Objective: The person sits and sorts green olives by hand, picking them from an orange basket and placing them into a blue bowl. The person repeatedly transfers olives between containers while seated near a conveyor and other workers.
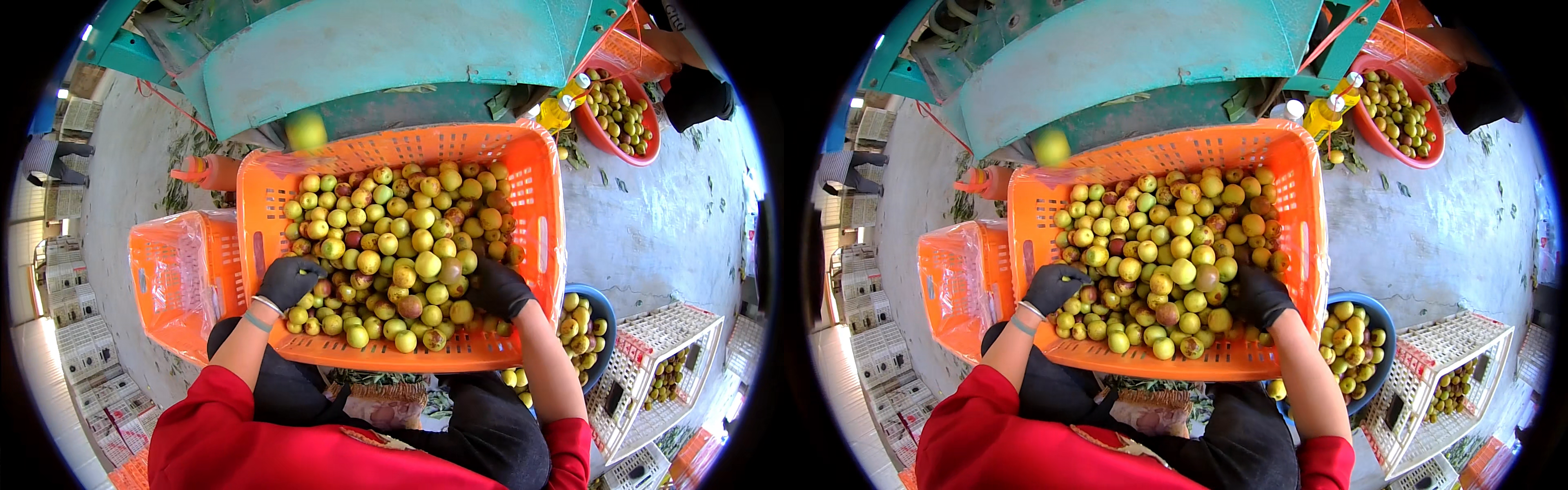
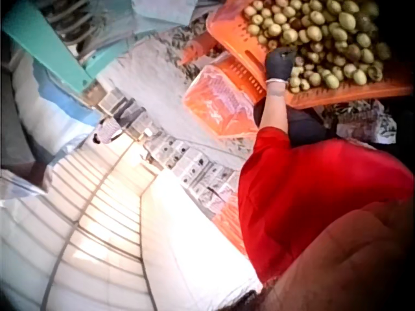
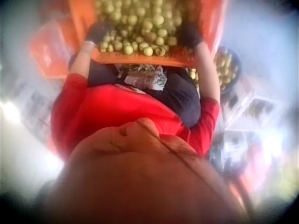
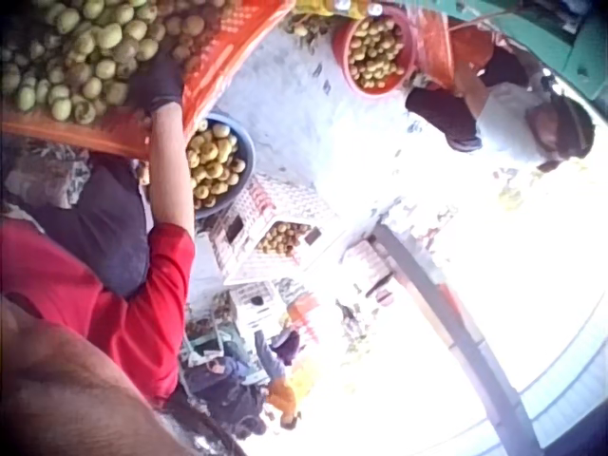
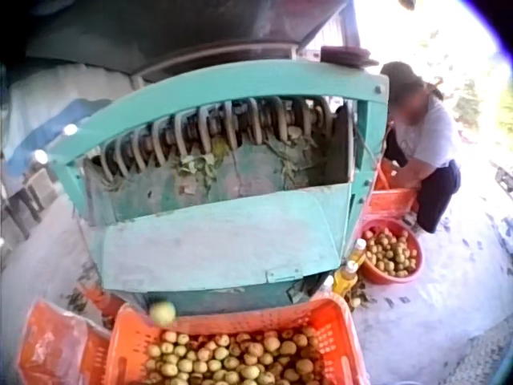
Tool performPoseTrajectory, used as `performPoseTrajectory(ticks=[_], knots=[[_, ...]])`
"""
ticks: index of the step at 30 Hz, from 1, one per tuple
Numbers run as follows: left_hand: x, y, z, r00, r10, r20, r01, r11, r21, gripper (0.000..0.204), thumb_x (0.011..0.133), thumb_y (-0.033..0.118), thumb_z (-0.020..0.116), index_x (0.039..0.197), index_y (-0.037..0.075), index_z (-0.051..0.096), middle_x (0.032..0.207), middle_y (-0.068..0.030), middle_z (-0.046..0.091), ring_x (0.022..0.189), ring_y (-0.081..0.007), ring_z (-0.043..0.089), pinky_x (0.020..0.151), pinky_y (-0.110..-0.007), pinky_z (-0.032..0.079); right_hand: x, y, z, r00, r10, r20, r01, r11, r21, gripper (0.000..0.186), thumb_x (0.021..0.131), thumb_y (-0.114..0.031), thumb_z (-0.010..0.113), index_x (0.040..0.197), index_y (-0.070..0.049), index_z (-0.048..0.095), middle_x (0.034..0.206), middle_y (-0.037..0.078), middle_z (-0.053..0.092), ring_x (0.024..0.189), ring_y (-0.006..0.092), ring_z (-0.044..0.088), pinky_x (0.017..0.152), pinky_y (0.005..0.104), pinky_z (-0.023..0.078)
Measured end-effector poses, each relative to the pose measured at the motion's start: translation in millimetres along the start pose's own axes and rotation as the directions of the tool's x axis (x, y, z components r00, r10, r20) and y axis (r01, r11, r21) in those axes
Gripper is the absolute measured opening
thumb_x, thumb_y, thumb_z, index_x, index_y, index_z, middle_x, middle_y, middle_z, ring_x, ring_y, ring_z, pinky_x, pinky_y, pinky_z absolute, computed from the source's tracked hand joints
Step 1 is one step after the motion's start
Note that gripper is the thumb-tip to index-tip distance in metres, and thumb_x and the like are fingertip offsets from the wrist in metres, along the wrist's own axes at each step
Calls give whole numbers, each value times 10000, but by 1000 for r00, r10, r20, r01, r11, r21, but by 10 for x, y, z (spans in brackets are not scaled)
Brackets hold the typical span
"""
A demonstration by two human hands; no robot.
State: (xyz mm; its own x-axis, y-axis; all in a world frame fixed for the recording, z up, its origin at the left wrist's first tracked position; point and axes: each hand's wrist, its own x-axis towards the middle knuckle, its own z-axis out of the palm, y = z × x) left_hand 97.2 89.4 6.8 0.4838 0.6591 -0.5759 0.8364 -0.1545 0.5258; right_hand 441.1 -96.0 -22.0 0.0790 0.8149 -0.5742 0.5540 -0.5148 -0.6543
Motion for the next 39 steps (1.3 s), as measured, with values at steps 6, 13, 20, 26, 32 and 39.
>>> performPoseTrajectory(ticks=[6,13,20,26,32,39], knots=[[43,106,76,954,141,-264,-161,985,-57,223,801,81,501,882,49,706,879,-107,693,794,-224,664,736,-318,519,-744,-163,-297,966,-47,-254,129,941,314,340,796,-125,627,1122,-37,588,866,145,649,821,279,636,763,364,499],[162,-92,-106,873,80,-482,-144,985,-97,200,870,175,552,1003,109,685,901,-102,690,827,-223,649,831,-299,461,-2967,2593,-941,-157,-45,-987,-898,423,123,470,941,-296,466,1255,53,482,1295,195,491,1159,289,486,995,411,387],[219,29,-50,910,231,-344,-129,947,295,467,795,162,613,1253,145,527,1291,-115,495,954,-302,604,840,-390,487,-3199,4260,-454,-63,258,-964,-792,575,205,618,951,-496,374,1291,9,481,1173,279,561,1070,388,550,918,399,423],[460,344,-114,998,37,41,-52,875,481,448,738,140,606,1175,138,512,1206,-121,501,1005,-343,560,818,-423,484,-1494,984,-738,146,-53,-988,3,999,-53,480,858,103,518,1316,-20,444,1339,123,469,1198,223,482,1001,333,418],[217,-70,-219,997,81,-15,-77,981,179,293,702,202,664,941,56,581,899,-154,592,847,-324,584,759,-405,470,-686,-342,-418,762,-180,-622,344,926,153,217,804,56,578,1006,0,636,955,145,661,871,254,653,773,317,504],[79,140,-228,991,-131,-38,76,760,-645,159,772,171,703,776,53,596,656,2,548,583,-91,514,536,-256,423,-48,-81,155,983,-54,-174,-42,861,-507,471,732,-105,646,1191,-112,538,1122,154,539,938,349,583,793,411,499]])
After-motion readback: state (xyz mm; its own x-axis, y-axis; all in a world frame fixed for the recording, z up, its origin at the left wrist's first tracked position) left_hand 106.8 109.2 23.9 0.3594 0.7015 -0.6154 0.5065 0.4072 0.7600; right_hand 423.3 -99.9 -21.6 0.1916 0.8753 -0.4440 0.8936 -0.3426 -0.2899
